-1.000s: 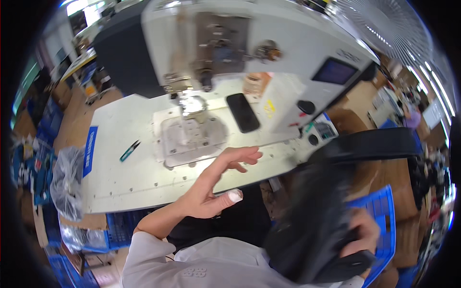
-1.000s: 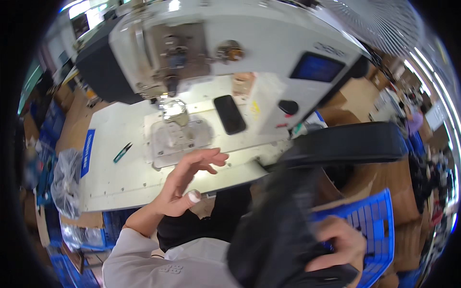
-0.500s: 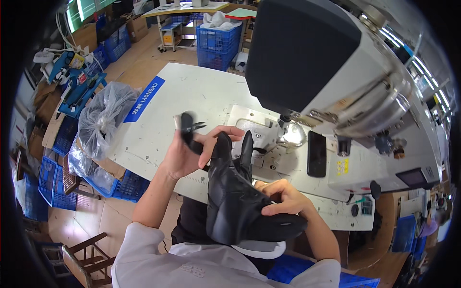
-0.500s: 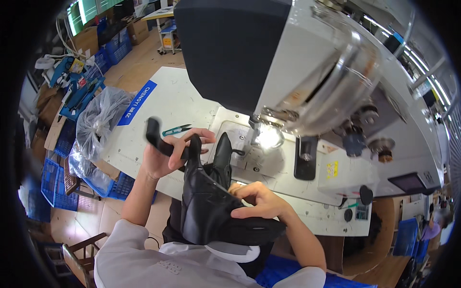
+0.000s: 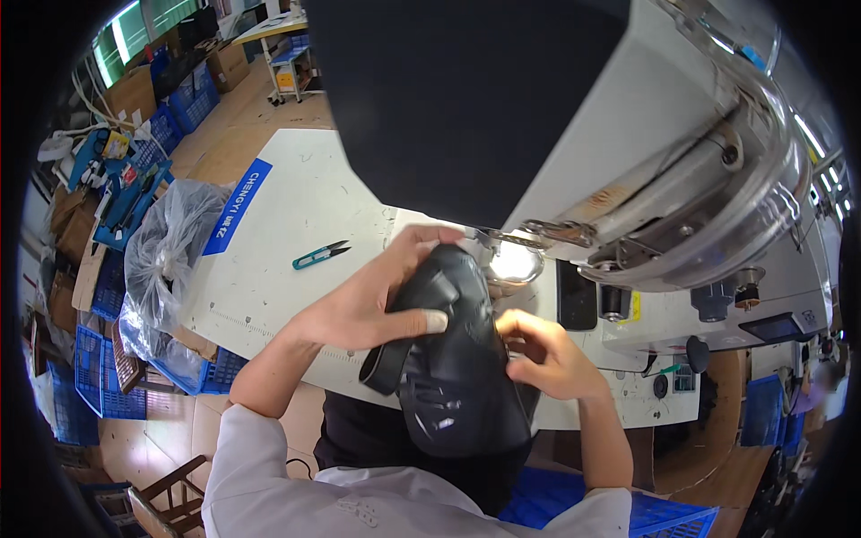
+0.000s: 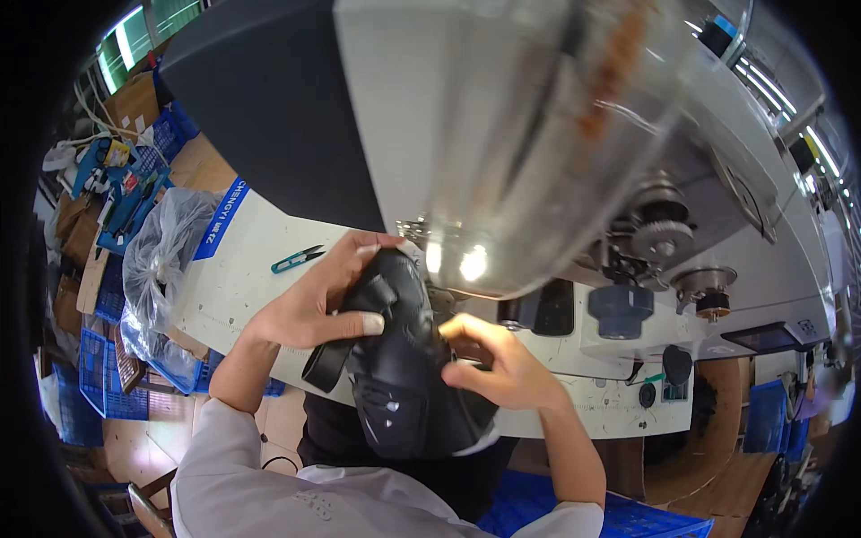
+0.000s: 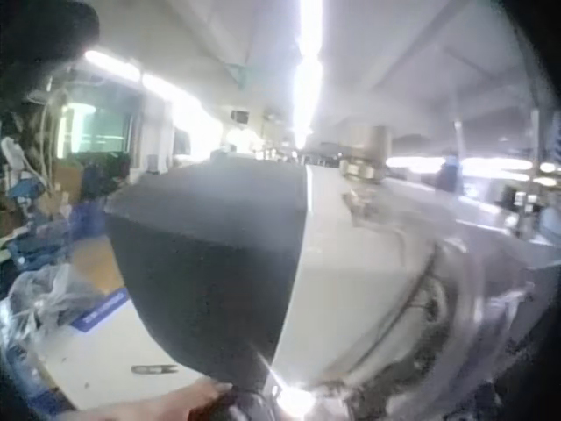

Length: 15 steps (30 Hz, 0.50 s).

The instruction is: The person sews shoe upper components using a sewing machine, feeding and turning the material under the needle by hand, and trims threads using thread snips.

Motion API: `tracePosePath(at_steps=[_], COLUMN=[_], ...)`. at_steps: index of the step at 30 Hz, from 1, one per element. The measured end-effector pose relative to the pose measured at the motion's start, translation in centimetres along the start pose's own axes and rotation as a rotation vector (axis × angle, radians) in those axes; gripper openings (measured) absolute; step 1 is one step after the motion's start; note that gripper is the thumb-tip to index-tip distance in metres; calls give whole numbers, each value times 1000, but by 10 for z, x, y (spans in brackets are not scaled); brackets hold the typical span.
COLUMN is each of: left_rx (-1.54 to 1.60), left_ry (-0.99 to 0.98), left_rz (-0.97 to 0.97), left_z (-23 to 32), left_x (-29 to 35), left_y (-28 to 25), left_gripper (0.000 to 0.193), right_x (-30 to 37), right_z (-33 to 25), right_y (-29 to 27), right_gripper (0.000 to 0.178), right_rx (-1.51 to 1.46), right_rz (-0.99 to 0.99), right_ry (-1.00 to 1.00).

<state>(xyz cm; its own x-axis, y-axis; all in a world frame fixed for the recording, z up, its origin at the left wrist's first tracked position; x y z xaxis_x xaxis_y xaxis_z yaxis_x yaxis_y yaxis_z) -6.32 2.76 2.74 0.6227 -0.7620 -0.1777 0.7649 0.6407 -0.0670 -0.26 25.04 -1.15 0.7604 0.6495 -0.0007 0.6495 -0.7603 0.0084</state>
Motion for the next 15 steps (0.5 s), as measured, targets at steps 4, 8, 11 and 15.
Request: tracePosePath(at_steps=[4,8,11,15], left_rx=[-212,-234,-233,-384], left_ry=[-86,-78,46,39], left_rz=[34,-4,-40,-98], left_z=[-6,21,23,34], left_x=[-15,-27,-29,-28], left_y=[-24,-14,-16,-13], left_gripper=[62,55,46,41], right_x=[-16,-12,-11,-15], right_z=[2,21,-4,-15], right_y=[19,25,28,34], right_gripper=[30,24,38,26], right_rx=[-77,-276,-45,293], right_rz=[425,497,748,1037], right_ry=[-134,-182,-274,-205])
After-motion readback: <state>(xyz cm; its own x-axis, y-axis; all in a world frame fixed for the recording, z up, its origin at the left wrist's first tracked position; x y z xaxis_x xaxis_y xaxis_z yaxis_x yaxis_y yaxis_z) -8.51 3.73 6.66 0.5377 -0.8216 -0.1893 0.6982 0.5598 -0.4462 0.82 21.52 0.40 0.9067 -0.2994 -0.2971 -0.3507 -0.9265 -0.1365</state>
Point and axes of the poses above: each hand's wrist, its own x-axis away from the middle knuckle, its own y-axis out of the palm, z = x × y, the point moved 3 cm from there along -x, towards the middle knuckle, and after that the axes turned 4 degrees about -z, right-handed, at the moved point
